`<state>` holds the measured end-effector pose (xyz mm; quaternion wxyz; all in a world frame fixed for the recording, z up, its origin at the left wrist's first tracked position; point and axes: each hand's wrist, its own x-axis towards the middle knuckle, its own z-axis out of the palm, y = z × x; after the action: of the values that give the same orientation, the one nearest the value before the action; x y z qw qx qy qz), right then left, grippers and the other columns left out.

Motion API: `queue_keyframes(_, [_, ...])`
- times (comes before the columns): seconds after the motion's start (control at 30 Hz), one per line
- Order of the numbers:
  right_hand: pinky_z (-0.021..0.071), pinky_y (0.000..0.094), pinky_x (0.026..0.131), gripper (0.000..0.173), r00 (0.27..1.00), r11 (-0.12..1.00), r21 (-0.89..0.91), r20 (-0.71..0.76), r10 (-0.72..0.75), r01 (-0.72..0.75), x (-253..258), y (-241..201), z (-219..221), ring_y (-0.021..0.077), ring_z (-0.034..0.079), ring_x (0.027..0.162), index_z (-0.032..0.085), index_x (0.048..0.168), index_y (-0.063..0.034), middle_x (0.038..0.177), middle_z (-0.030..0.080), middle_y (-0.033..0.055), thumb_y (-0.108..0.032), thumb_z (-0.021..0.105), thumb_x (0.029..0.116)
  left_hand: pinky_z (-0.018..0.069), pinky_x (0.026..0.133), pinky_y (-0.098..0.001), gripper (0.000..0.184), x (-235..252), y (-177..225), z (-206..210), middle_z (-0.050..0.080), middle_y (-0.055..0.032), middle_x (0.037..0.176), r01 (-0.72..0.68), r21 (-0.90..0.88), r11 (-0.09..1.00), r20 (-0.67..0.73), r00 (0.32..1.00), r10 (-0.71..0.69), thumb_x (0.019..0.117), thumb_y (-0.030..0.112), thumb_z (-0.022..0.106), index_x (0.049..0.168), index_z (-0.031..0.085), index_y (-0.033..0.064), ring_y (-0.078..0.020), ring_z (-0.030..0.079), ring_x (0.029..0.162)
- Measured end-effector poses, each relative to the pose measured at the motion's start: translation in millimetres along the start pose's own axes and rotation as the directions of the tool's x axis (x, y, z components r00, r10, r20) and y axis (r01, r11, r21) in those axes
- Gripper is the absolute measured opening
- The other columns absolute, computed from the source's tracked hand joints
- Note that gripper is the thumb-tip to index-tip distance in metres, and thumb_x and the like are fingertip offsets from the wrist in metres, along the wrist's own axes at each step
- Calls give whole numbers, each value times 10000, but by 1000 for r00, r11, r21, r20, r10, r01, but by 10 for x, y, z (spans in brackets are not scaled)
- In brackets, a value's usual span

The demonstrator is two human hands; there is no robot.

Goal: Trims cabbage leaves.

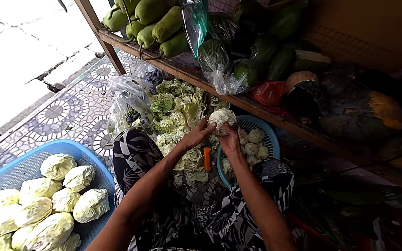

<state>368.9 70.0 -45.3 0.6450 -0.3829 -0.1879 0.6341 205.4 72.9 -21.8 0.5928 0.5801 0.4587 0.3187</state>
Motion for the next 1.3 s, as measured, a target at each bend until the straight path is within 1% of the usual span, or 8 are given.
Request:
queue_keyframes(0.23, [565,468,869,526,986,968,-192,-63,153,-162,-52,19,62,292,606,1104,281,1517,-141,1328,518,184,-212,529,1059,559,919,-521,785,17,-67,11,422,-261,1510,-322,367,873,-96,920,380,845,228,850,1500,466,30,-400,571,1244])
queue_keyframes(0.57, [589,473,817,400,980,977,-96,-73,185,-192,-29,-98,44,301,646,1072,461,1406,-133,1270,591,164,-368,450,1083,568,904,-429,297,-20,39,-67,528,-194,1425,-306,151,940,-117,939,324,923,95,750,1184,650,-7,-280,604,1208])
queue_keyframes(0.77, [590,432,760,428,967,973,-99,-167,191,-209,-6,-122,32,287,655,1028,484,1401,-167,1258,597,149,-428,480,1062,556,791,-377,59,-9,-6,-130,671,-165,1053,-384,356,852,-238,844,480,896,-66,665,922,687,-18,-228,662,911])
queue_keyframes(0.9, [584,430,741,418,973,970,-135,-143,180,-200,8,-128,-23,282,653,996,459,1409,-150,1243,593,155,-397,453,1072,465,951,-588,269,-67,33,-187,597,-265,1262,-150,432,889,-292,910,295,998,124,611,1221,687,-4,-441,573,1152])
queue_keyframes(1.0, [579,425,815,425,989,971,-186,-43,145,-150,1,-97,-50,264,634,1054,382,1446,-115,1274,567,156,-235,496,1054,497,983,-559,623,-42,64,-125,469,-238,1503,-7,131,991,-128,991,24,1063,436,510,1568,374,98,-390,579,1237])
queue_keyframes(1.1, [549,388,888,625,996,955,-293,50,71,-53,-19,-55,-39,214,587,1127,260,1552,-178,1370,500,125,-156,567,1008,548,933,-494,649,3,28,-62,548,-251,1417,-117,89,989,-69,990,124,1039,304,607,1582,342,66,-339,667,1080])
queue_keyframes(1.2, [550,351,869,734,996,942,-336,89,12,19,-9,-69,-60,175,590,1112,191,1572,-218,1388,478,106,-139,610,975,548,968,-497,748,35,-26,-45,470,-277,1477,-263,304,916,-11,960,280,992,307,681,1576,322,8,-375,625,1188])
queue_keyframes(1.3, [566,365,824,651,999,915,-403,29,-22,32,-53,-75,-9,196,615,1057,279,1528,-156,1328,520,130,-168,631,981,446,1079,-552,719,67,-117,0,426,-305,1520,-303,437,847,13,944,330,1069,367,514,1598,227,-26,-428,542,1312])
